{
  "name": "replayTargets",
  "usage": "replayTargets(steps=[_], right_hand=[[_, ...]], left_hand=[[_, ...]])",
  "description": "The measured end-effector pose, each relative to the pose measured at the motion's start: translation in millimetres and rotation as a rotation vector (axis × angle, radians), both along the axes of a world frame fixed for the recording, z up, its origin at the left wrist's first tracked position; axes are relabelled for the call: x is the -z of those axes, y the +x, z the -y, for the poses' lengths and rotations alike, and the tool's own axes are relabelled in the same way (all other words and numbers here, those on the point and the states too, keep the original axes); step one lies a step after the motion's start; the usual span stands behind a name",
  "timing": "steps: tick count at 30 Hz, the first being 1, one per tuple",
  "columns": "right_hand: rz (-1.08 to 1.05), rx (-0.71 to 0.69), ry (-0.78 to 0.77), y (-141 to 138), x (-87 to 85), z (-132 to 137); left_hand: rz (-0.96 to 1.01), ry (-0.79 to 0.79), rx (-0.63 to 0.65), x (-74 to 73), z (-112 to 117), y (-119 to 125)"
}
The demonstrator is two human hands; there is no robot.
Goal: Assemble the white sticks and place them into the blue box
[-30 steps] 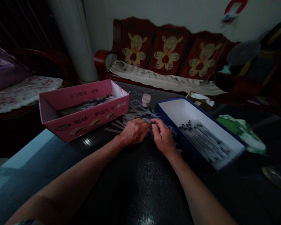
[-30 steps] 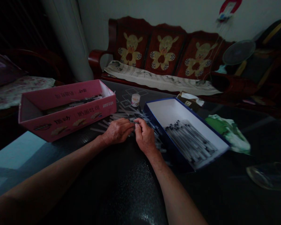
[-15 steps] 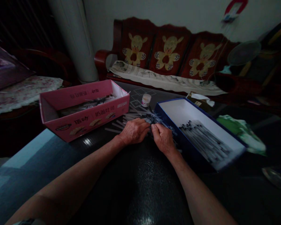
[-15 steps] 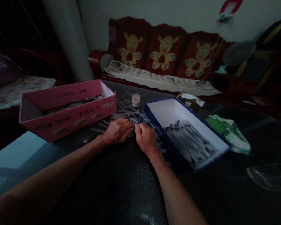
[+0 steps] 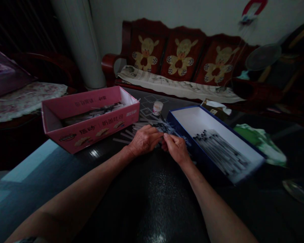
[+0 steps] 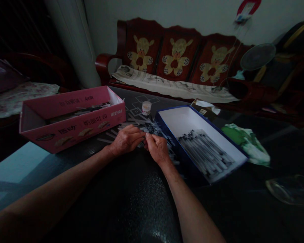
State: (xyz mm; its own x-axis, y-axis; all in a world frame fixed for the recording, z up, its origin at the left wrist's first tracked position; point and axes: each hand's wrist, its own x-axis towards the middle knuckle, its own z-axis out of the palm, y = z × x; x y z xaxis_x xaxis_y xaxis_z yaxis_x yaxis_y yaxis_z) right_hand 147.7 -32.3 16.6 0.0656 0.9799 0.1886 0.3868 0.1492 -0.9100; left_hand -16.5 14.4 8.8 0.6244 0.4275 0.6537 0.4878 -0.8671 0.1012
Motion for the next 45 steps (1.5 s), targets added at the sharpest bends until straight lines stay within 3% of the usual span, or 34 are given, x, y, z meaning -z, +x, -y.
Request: replayTargets(steps=[4,7,9,11,14,16,19,22,24,26,30,33,36,40,45], right_hand=[[-0.158,0.124,-0.043,0.0,-4.2,-2.3],[-0.299,0.265,-0.076,2.8,-4.9,-5.6],[-0.417,0.3,-0.125,1.5,-4.6,-6.5],[-0.501,0.263,-0.177,-4.0,-4.6,-4.9],[-0.565,0.126,-0.266,-18.4,-5.5,1.9],[-0.638,0.034,-0.354,-29.1,-5.5,7.4],[-0.878,-0.051,-0.514,-43.0,-3.2,13.6],[-1.037,-0.131,-0.654,-48.9,-1.1,16.1],[-0.887,-0.206,-0.723,-44.5,-4.0,15.7],[-0.554,-0.22,-0.664,-31.3,-11.7,13.7],[0.185,-0.055,-0.154,11.9,-31.0,6.3],[0.553,-0.046,-0.019,39.4,-33.5,2.3],[0.724,-0.107,-0.026,50.6,-25.9,1.0],[0.816,-0.162,-0.026,50.4,-19.0,0.4],[0.881,-0.074,-0.015,55.0,-22.3,-1.7]], left_hand=[[0.169,0.078,-0.052,-3.3,2.5,0.9],[0.363,0.026,-0.131,-2.4,3.4,2.0],[0.502,-0.143,-0.185,-0.5,1.3,3.1],[0.668,-0.427,-0.193,0.4,-2.8,4.4],[0.992,-0.872,-0.11,-2.7,-9.4,5.9],[1.173,-1.085,-0.028,-7.5,-11.9,5.6],[1.308,-1.309,0.096,-15.6,-12.1,3.6],[1.374,-1.431,0.17,-21.1,-10.5,1.7],[1.405,-1.469,0.193,-22.8,-10.1,1.0],[1.389,-1.471,0.197,-23.5,-10.2,0.7],[1.206,-1.455,0.202,-23.3,-9.6,1.1],[1.044,-1.509,0.247,-21.5,-7.6,2.2],[0.848,-1.573,0.264,-18.4,-5.4,2.4],[0.603,-1.516,0.258,-14.3,-3.7,0.6],[0.632,-1.513,0.33,-13.7,-5.3,-2.1]])
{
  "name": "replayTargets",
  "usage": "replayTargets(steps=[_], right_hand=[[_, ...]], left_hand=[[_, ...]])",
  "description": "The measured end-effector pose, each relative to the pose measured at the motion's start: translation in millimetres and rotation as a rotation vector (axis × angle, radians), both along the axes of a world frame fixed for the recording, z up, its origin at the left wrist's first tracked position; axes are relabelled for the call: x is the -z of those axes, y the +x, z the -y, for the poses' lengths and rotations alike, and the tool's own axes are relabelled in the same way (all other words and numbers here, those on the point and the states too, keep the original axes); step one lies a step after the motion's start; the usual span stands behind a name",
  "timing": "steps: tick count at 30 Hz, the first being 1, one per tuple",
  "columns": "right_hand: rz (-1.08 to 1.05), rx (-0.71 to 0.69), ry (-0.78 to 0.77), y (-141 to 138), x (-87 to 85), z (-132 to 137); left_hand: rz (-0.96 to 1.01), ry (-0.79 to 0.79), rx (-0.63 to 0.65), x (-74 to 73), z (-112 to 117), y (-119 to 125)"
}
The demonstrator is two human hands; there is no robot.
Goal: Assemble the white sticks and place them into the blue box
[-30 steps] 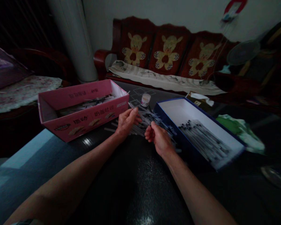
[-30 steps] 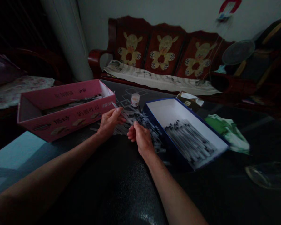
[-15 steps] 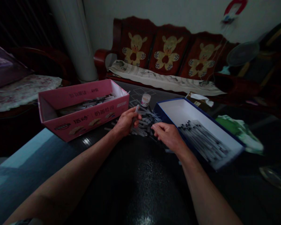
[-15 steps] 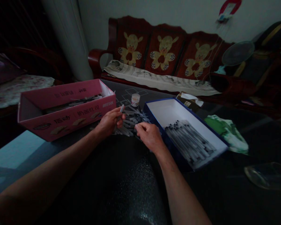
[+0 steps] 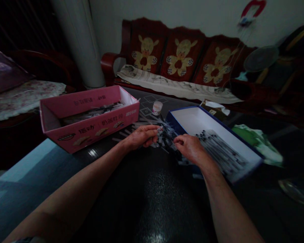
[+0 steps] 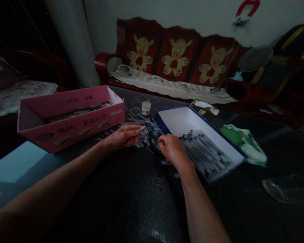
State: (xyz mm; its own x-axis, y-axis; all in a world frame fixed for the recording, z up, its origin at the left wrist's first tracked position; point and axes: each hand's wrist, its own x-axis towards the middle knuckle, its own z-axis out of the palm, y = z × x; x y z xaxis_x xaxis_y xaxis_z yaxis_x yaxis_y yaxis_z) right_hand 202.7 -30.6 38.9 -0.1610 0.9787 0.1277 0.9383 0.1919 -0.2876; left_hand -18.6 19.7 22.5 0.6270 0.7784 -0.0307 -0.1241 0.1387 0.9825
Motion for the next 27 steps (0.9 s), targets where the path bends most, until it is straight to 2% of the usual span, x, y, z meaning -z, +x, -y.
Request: replayTargets(steps=[7,13,19,24,27], right_hand=[[0.019,0.03,0.124,-7.2,6.0,-2.4],[0.234,0.075,0.086,-26.4,11.5,3.0],[0.29,0.099,0.087,-33.6,17.0,5.6],[0.19,0.137,0.062,-33.3,16.8,3.9],[-0.013,0.129,0.161,-31.5,13.9,0.5]], left_hand=[[-0.01,0.028,-0.131,0.2,-2.9,-1.6],[-0.015,0.042,-0.123,0.0,-1.4,-1.2],[-0.008,0.034,-0.116,0.8,0.1,0.6],[-0.018,0.055,-0.09,1.3,1.8,1.3],[-0.026,0.045,-0.089,2.6,1.6,1.5]])
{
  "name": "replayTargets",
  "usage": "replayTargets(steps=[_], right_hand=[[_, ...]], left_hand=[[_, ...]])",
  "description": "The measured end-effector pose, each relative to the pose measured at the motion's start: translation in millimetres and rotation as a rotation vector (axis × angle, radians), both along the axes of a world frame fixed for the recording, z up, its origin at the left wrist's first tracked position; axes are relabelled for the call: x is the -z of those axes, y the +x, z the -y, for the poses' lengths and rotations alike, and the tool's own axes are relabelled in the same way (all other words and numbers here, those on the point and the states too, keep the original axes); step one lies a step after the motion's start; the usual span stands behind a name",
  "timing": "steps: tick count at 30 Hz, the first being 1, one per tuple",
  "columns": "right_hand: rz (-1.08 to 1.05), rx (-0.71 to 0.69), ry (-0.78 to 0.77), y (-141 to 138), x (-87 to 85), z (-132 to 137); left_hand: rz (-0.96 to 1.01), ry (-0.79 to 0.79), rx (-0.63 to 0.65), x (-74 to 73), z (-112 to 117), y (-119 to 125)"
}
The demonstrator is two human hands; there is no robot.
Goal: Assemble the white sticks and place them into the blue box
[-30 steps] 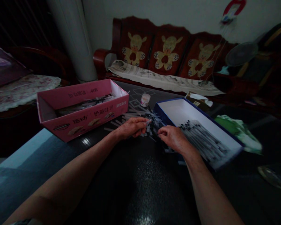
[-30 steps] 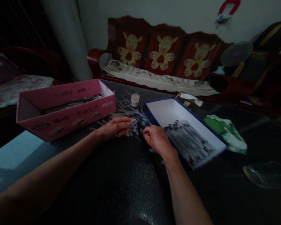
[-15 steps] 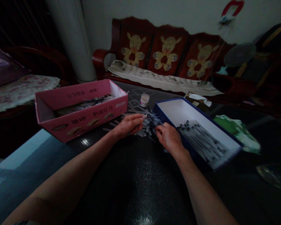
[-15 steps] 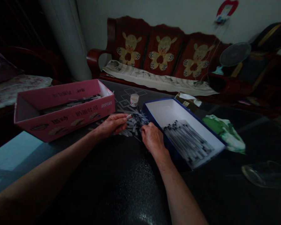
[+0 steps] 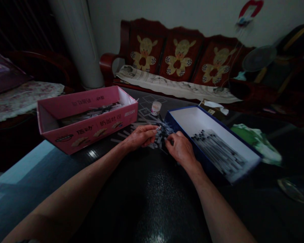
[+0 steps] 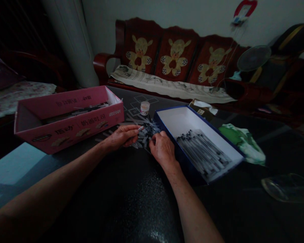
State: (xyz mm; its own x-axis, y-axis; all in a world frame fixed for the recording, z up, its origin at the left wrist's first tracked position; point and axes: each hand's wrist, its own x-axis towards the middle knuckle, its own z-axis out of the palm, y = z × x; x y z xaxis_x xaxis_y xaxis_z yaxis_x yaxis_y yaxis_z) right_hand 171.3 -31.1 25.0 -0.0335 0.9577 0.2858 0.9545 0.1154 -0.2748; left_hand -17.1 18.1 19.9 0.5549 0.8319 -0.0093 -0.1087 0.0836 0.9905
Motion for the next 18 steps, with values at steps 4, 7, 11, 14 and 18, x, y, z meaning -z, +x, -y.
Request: replayTargets(steps=[4,7,11,14,18], right_hand=[[-0.524,-0.074,0.099,0.9,-1.8,-5.6],[-0.97,-0.085,-0.014,-1.6,-0.4,-8.2],[-1.389,-0.054,-0.099,-7.4,1.2,-9.3],[-1.641,0.007,-0.117,-11.8,1.2,-9.4],[-1.725,0.038,-0.111,-16.7,1.8,-8.6]], left_hand=[[-0.012,0.006,0.02,0.6,-0.2,-0.4],[-0.033,0.029,0.062,-0.3,1.1,-0.6],[-0.05,0.041,0.085,-1.4,3.6,0.4],[-0.052,0.05,0.1,-1.4,5.1,1.3],[-0.055,0.071,0.136,-1.4,6.0,1.7]])
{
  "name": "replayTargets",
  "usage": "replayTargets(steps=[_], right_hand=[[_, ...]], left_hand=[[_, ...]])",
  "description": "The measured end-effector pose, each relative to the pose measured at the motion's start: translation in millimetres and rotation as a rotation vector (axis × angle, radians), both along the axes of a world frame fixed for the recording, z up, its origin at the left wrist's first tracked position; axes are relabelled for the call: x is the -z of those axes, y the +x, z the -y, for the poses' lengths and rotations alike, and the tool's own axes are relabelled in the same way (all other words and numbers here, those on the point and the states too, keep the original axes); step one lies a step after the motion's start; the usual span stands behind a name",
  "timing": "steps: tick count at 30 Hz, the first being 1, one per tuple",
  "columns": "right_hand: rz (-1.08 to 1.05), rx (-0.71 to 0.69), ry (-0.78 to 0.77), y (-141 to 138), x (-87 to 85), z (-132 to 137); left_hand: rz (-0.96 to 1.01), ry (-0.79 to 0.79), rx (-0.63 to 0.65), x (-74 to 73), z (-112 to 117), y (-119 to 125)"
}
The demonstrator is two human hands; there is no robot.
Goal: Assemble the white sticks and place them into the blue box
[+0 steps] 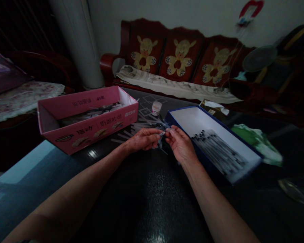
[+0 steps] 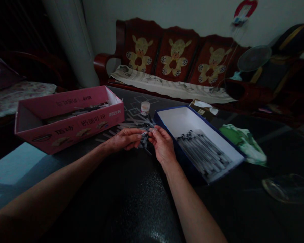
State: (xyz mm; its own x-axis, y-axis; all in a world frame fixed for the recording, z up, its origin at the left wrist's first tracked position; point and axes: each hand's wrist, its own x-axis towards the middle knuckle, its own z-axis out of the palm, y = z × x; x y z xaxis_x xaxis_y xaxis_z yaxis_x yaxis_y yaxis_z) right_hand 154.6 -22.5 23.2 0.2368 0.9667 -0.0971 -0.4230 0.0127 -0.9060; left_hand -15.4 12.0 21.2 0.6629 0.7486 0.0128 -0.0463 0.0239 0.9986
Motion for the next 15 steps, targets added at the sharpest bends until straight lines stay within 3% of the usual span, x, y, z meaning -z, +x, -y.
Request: replayTargets(steps=[15], right_hand=[[0.027,-0.051,-0.014,-4.0,-1.2,3.7]], left_hand=[[-0.028,0.015,0.034,-0.5,0.4,-0.9]])
